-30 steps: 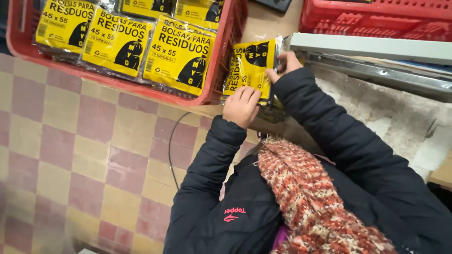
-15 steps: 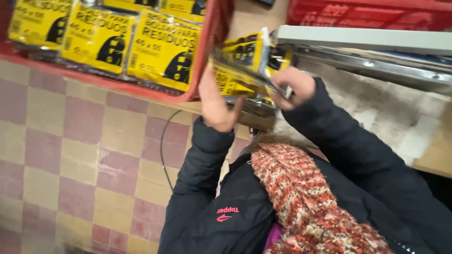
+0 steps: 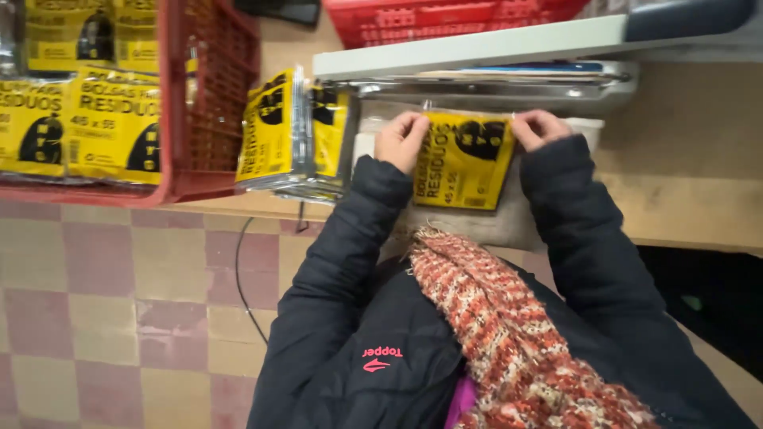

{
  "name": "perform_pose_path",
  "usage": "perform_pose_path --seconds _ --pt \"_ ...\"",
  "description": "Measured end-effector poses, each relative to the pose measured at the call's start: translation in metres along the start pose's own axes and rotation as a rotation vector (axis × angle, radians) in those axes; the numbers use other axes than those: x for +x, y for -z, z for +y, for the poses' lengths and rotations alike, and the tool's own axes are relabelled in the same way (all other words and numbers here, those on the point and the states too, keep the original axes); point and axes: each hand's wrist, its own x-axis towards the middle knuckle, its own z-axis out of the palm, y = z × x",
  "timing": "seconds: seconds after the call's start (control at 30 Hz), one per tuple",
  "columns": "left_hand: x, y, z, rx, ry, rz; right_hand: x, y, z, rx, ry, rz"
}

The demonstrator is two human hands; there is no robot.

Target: The person places yellow trash bag packs into a manual heat-sealing machine on a wooden table, closes the lever to seal them, and then stacks the sealed packs into a red basket. The process is repeated for multiple packs throughout the clip.

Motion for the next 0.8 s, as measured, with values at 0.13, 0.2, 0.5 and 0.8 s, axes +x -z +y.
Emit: perform_pose_path --seconds 0.13,0.2,0.5,0.8 --pt "0.039 -0.022 -0.009 0.482 0.012 0.219 0.043 0.016 0.010 -0.377 0.170 0.018" --pt "0.049 -0.026 -0.004 0.508 -0.002 0.273 0.053 0.008 -0.008 -0.401 0.174 0.034" --pt "0.052 -0.020 -0.001 0.670 -0.005 0.354 -0.008 0.064 0.013 -0.558 0.381 0.185" --pt "0.056 -0.014 -0.010 0.735 -0.052 0.400 -0.058 0.095 0.053 -0.462 -0.175 0.284"
